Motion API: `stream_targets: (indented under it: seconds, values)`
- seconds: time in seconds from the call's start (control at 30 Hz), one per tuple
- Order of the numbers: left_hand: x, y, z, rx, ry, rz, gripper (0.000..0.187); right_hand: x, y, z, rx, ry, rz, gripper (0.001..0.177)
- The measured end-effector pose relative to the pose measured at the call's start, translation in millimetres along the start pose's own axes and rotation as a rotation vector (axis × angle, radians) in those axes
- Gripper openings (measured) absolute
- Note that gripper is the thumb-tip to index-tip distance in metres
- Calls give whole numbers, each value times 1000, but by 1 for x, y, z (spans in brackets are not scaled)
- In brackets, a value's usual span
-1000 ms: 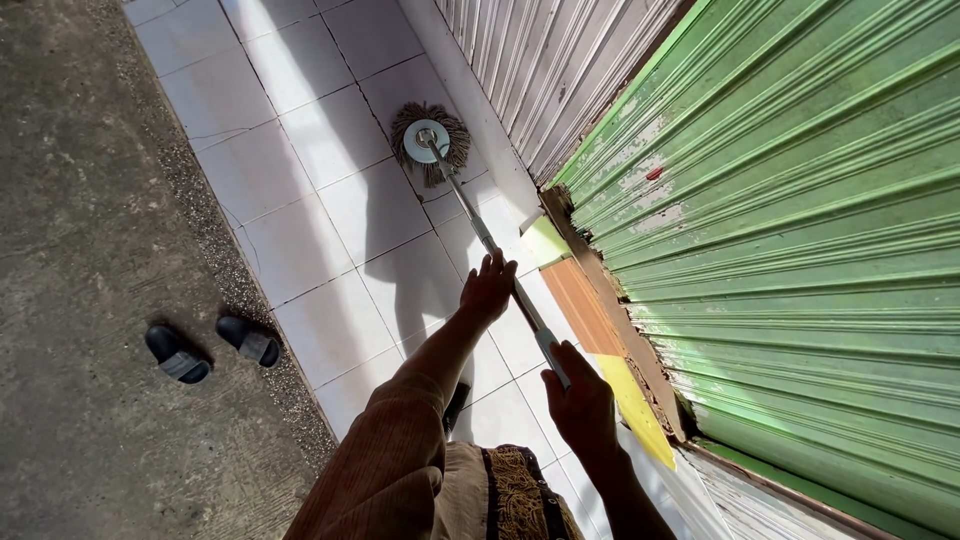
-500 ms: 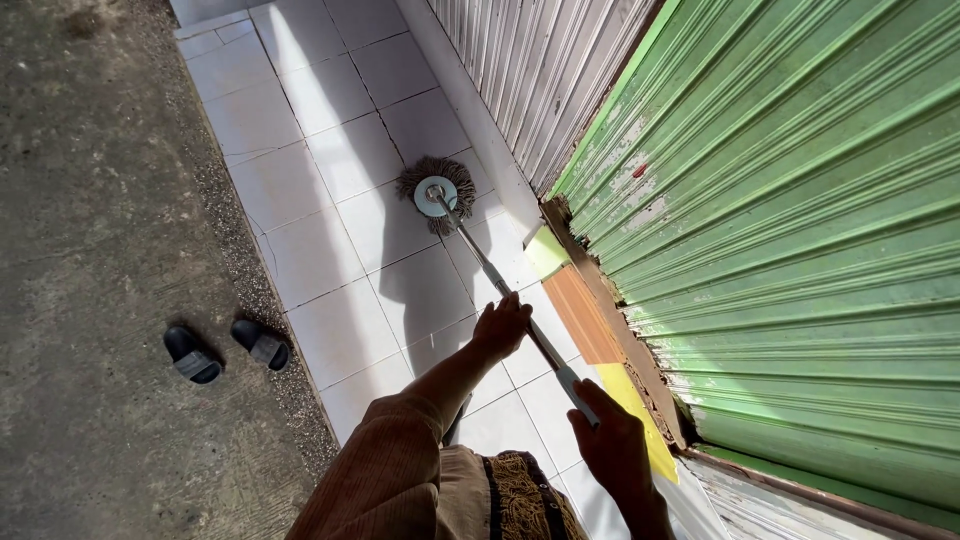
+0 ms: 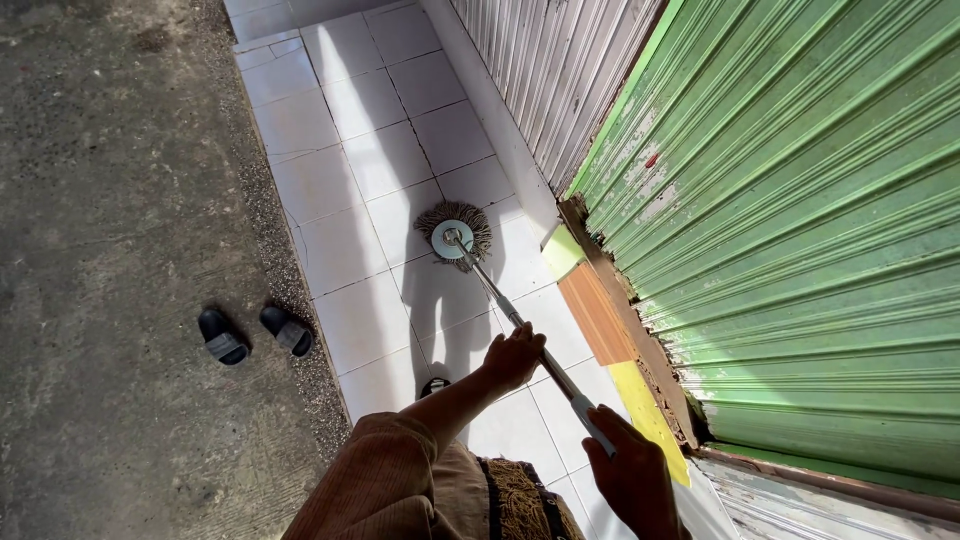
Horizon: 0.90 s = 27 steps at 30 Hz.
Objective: Mopping the tiled area of an outdoor entryway floor.
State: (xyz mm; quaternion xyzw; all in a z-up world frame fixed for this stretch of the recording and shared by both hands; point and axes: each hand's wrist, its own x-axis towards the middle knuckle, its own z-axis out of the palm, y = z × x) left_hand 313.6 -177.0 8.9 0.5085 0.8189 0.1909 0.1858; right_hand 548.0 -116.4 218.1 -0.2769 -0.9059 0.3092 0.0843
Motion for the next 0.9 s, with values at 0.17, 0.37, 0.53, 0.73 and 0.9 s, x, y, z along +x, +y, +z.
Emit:
stream_targets:
  seconds: [0.17, 0.37, 0.53, 0.73, 0.9]
  values:
    - [9, -16, -20, -11, 21, 2, 32, 26, -17, 2, -8, -5, 101, 43]
    - [28, -40, -77, -65, 53, 72, 31, 74, -34, -1, -21, 38, 60, 43]
    - [39, -57, -93, -20, 6, 216, 28, 83, -41, -8, -122, 8, 104, 38]
    - [53, -51, -90, 174, -57, 374, 20, 71, -52, -24, -99, 79, 65, 46]
    - [65, -61, -85, 135, -71, 447, 22, 85, -91, -32, -13, -18, 669, 48]
